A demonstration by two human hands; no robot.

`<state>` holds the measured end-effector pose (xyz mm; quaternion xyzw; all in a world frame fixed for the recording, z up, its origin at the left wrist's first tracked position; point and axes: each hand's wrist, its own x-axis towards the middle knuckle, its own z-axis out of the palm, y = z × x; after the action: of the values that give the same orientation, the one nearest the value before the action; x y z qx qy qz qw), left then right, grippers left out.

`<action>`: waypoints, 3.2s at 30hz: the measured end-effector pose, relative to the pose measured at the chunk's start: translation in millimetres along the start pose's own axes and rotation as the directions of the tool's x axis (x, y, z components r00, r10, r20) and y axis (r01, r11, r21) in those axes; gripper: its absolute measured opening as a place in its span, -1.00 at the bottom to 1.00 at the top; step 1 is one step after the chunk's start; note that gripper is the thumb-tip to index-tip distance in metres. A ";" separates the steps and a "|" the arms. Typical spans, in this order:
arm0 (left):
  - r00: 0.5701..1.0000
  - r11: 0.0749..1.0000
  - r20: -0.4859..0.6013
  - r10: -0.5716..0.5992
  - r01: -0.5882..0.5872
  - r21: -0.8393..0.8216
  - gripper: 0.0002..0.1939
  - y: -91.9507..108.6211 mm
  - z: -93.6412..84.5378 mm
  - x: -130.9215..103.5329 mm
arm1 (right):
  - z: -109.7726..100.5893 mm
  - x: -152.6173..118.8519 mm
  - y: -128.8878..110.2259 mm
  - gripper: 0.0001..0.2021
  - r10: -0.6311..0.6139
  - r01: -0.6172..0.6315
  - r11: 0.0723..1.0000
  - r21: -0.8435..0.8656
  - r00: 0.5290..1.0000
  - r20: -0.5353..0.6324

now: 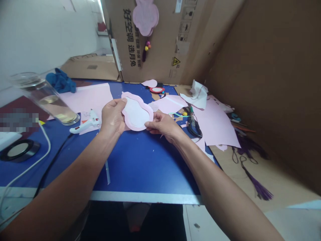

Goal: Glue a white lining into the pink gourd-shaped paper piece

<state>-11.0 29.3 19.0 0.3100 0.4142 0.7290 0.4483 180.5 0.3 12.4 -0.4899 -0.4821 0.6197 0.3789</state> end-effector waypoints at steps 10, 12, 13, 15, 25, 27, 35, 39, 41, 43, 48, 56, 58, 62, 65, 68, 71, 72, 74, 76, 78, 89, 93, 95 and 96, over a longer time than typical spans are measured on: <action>0.969 0.990 0.207 -0.137 0.130 0.045 -0.73 -5.5 1.1 -8.3 | -9.2 -1.0 -7.8 -0.63 -0.274 0.258 0.958 -0.123 0.952 -0.138; 0.958 0.987 0.240 -0.156 0.146 0.063 -0.73 -7.7 1.4 -10.5 | -9.2 -3.1 -9.8 -0.64 -0.302 0.282 0.948 -0.146 0.943 -0.140; 0.952 0.985 0.256 -0.170 0.155 0.075 -0.74 -8.7 1.6 -11.7 | -8.5 -4.3 -10.9 -0.66 -0.310 0.289 0.946 -0.149 0.941 -0.137; 0.937 0.979 0.288 -0.199 0.175 0.106 -0.74 -10.8 2.2 -14.7 | -6.6 -6.8 -13.1 -0.70 -0.328 0.307 0.939 -0.156 0.935 -0.136; 0.914 0.965 0.336 -0.229 0.168 0.202 -0.77 -18.5 4.1 -22.4 | -3.9 -13.2 -16.7 -0.74 -0.333 0.278 0.915 -0.293 0.929 -0.159; 0.910 0.963 0.343 -0.234 0.168 0.210 -0.78 -18.6 4.1 -22.7 | -4.1 -13.4 -17.2 -0.74 -0.338 0.279 0.910 -0.306 0.927 -0.161; 0.907 0.955 0.352 -0.229 0.140 0.260 -0.76 -17.0 3.4 -23.7 | -4.9 -10.9 -14.4 -0.79 -0.330 0.274 0.914 -0.300 0.932 -0.152; 0.902 0.952 0.361 -0.238 0.143 0.269 -0.72 -16.0 2.3 -22.9 | -4.6 -11.0 -14.1 -0.80 -0.324 0.267 0.913 -0.308 0.934 -0.148; 0.899 0.948 0.360 -0.250 0.152 0.280 -0.72 -15.3 2.3 -22.7 | -4.6 -11.2 -14.4 -0.80 -0.319 0.263 0.913 -0.312 0.936 -0.146; 0.896 0.945 0.362 -0.257 0.154 0.288 -0.72 -14.3 2.7 -23.0 | -4.9 -11.0 -14.6 -0.79 -0.317 0.261 0.914 -0.312 0.937 -0.145; 0.881 0.939 0.372 -0.293 0.191 0.285 -0.76 -10.8 3.1 -25.0 | -5.4 -9.4 -13.9 -0.78 -0.330 0.281 0.908 -0.310 0.936 -0.119; 0.881 0.943 0.363 -0.302 0.218 0.252 -0.88 -8.1 3.7 -27.2 | -2.0 -12.8 -17.1 -0.76 -0.307 0.266 0.912 -0.314 0.948 -0.088; 0.882 0.943 0.361 -0.303 0.223 0.245 -0.86 -8.3 4.3 -27.6 | -1.2 -13.8 -17.9 -0.77 -0.297 0.256 0.915 -0.312 0.951 -0.092; 0.888 0.946 0.350 -0.297 0.225 0.233 -0.83 -9.3 4.6 -27.7 | -1.4 -13.8 -16.5 -0.78 -0.288 0.249 0.923 -0.295 0.953 -0.098; 0.903 0.952 0.332 -0.273 0.205 0.226 -0.84 -10.1 4.1 -26.7 | -4.2 -11.4 -14.7 -0.76 -0.304 0.260 0.919 -0.297 0.946 -0.113; 0.917 0.956 0.309 -0.250 0.185 0.226 -0.84 -10.5 3.9 -24.9 | -8.2 -8.4 -14.8 -0.74 -0.330 0.285 0.913 -0.294 0.937 -0.118; 0.932 0.963 0.285 -0.223 0.166 0.212 -0.85 -10.6 4.0 -23.0 | -10.8 -7.6 -16.5 -0.77 -0.342 0.304 0.914 -0.267 0.934 -0.108; 0.936 0.967 0.281 -0.212 0.159 0.202 -0.85 -10.6 4.0 -22.5 | -11.2 -7.9 -17.0 -0.76 -0.343 0.308 0.915 -0.261 0.934 -0.101; 0.940 0.972 0.278 -0.198 0.152 0.176 -0.84 -10.2 4.1 -21.7 | -11.0 -9.3 -17.1 -0.74 -0.343 0.310 0.914 -0.263 0.935 -0.088; 0.942 0.975 0.271 -0.196 0.158 0.156 -0.84 -9.5 4.2 -21.3 | -10.0 -10.4 -16.3 -0.74 -0.331 0.302 0.911 -0.282 0.941 -0.064; 0.948 0.976 0.250 -0.198 0.166 0.142 -0.84 -8.7 4.4 -21.3 | -8.9 -10.3 -14.4 -0.72 -0.315 0.290 0.907 -0.305 0.949 -0.033; 0.953 0.977 0.234 -0.191 0.163 0.134 -0.85 -6.2 5.7 -22.5 | -8.6 -5.5 -8.7 -0.71 -0.314 0.284 0.898 -0.337 0.949 -0.034; 0.951 0.978 0.247 -0.186 0.155 0.137 -0.82 -7.9 4.8 -21.5 | -8.3 -7.1 -11.5 -0.72 -0.310 0.280 0.900 -0.334 0.950 -0.039; 0.951 0.979 0.248 -0.183 0.152 0.139 -0.80 -8.5 4.4 -21.1 | -8.3 -7.6 -12.1 -0.72 -0.308 0.277 0.903 -0.329 0.950 -0.044; 0.951 0.978 0.247 -0.185 0.154 0.143 -0.80 -8.6 4.2 -21.1 | -8.3 -7.8 -12.1 -0.73 -0.306 0.275 0.905 -0.325 0.951 -0.047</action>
<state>4.4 13.6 11.7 0.3925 0.4211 0.6143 0.5397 190.4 -2.2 25.6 -0.4961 -0.6232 0.4469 0.4072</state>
